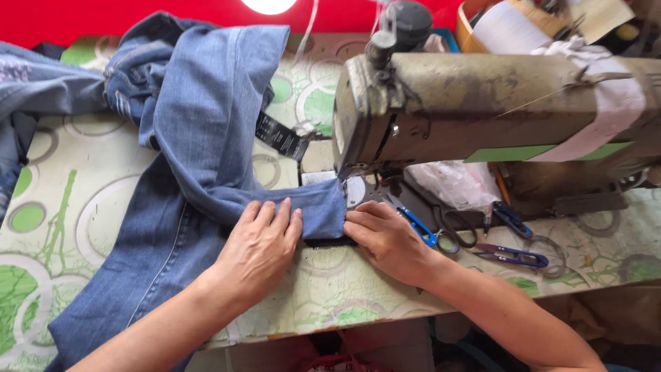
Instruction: Inspecting the hem of denim jeans for defects and trimming loose threads using snips.
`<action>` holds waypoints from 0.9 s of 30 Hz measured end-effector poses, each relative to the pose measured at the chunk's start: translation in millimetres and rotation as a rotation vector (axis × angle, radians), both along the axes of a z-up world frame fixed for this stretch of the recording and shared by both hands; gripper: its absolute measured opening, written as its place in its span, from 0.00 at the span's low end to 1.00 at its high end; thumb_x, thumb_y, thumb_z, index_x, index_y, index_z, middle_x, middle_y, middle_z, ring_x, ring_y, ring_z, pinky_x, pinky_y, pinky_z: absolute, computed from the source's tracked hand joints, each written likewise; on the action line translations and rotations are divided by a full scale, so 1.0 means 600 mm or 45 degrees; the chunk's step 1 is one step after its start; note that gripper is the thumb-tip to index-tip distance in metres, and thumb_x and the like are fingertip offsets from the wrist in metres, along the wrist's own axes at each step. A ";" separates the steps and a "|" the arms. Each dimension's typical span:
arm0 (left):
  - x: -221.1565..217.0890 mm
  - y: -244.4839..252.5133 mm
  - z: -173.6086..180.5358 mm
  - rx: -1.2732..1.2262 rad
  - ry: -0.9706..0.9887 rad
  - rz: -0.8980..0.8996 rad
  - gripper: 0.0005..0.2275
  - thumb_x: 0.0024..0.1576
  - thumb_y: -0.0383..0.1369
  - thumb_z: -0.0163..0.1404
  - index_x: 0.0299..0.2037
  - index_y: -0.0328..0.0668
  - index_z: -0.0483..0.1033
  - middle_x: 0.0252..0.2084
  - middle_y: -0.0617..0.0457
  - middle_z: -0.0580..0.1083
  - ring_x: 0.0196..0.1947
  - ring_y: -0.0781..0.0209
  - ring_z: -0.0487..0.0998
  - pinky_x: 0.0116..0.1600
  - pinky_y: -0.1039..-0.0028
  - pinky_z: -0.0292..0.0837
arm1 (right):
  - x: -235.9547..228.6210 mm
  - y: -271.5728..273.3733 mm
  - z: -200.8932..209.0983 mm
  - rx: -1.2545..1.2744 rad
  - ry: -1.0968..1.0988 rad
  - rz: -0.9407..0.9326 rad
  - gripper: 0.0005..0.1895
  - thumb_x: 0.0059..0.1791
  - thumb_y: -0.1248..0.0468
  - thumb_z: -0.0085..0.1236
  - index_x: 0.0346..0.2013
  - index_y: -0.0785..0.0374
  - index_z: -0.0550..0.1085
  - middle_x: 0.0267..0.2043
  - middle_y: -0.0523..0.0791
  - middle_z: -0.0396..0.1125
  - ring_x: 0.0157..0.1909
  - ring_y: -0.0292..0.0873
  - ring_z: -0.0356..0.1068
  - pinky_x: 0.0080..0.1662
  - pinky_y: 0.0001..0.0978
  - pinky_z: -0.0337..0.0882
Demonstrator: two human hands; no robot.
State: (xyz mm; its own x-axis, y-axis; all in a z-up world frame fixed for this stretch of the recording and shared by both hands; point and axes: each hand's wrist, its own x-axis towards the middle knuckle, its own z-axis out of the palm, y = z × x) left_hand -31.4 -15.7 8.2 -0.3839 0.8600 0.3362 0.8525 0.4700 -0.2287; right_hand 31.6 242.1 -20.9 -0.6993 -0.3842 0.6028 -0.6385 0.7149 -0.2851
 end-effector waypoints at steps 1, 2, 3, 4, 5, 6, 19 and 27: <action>0.010 0.002 0.017 -0.053 -0.158 0.097 0.25 0.51 0.45 0.55 0.52 0.31 0.77 0.47 0.27 0.77 0.49 0.33 0.76 0.62 0.45 0.59 | 0.002 -0.002 0.008 0.054 0.056 0.019 0.08 0.53 0.69 0.51 0.43 0.60 0.77 0.46 0.43 0.73 0.50 0.47 0.70 0.50 0.34 0.72; 0.009 0.017 0.023 -0.059 -0.171 0.109 0.25 0.51 0.45 0.55 0.52 0.31 0.77 0.47 0.27 0.77 0.49 0.33 0.76 0.62 0.45 0.59 | 0.004 -0.005 0.012 0.048 0.044 0.031 0.08 0.53 0.69 0.51 0.43 0.60 0.77 0.46 0.43 0.73 0.50 0.47 0.70 0.50 0.34 0.72; 0.006 0.033 0.030 0.121 -0.199 -0.049 0.24 0.52 0.43 0.56 0.52 0.32 0.75 0.42 0.33 0.75 0.46 0.35 0.75 0.58 0.47 0.63 | 0.005 -0.007 0.016 0.094 0.033 0.036 0.09 0.54 0.69 0.48 0.45 0.60 0.76 0.46 0.42 0.72 0.50 0.46 0.70 0.49 0.35 0.71; 0.003 0.051 0.037 0.301 -0.225 -0.206 0.22 0.53 0.41 0.57 0.52 0.33 0.74 0.36 0.38 0.74 0.44 0.37 0.74 0.55 0.49 0.67 | 0.006 -0.008 0.021 0.140 0.023 0.042 0.11 0.54 0.70 0.46 0.46 0.61 0.76 0.46 0.42 0.71 0.50 0.46 0.69 0.49 0.35 0.70; 0.003 0.058 0.042 0.299 -0.230 -0.200 0.22 0.53 0.41 0.57 0.52 0.33 0.74 0.36 0.38 0.74 0.44 0.37 0.74 0.55 0.49 0.67 | 0.008 -0.008 0.025 0.137 0.017 0.048 0.11 0.54 0.70 0.46 0.46 0.61 0.76 0.46 0.42 0.71 0.50 0.46 0.69 0.49 0.35 0.70; 0.003 0.065 0.047 0.262 -0.388 -0.321 0.28 0.55 0.42 0.55 0.62 0.33 0.66 0.47 0.37 0.73 0.54 0.36 0.71 0.63 0.45 0.58 | 0.009 -0.007 0.028 0.122 0.006 0.063 0.09 0.54 0.70 0.46 0.42 0.61 0.76 0.43 0.40 0.72 0.48 0.44 0.70 0.48 0.33 0.71; -0.053 0.051 -0.035 0.397 -0.252 -0.470 0.06 0.63 0.29 0.45 0.39 0.39 0.75 0.39 0.47 0.72 0.55 0.45 0.73 0.61 0.55 0.66 | 0.005 0.005 0.036 0.025 -0.102 -0.020 0.15 0.52 0.75 0.46 0.50 0.64 0.76 0.50 0.47 0.72 0.49 0.49 0.72 0.50 0.38 0.74; -0.044 0.057 -0.050 0.443 -0.214 -0.459 0.06 0.62 0.26 0.46 0.41 0.36 0.78 0.40 0.44 0.75 0.51 0.45 0.76 0.56 0.60 0.71 | 0.006 -0.001 0.039 0.191 -0.008 0.019 0.14 0.55 0.72 0.42 0.47 0.64 0.77 0.50 0.47 0.71 0.50 0.50 0.70 0.48 0.39 0.72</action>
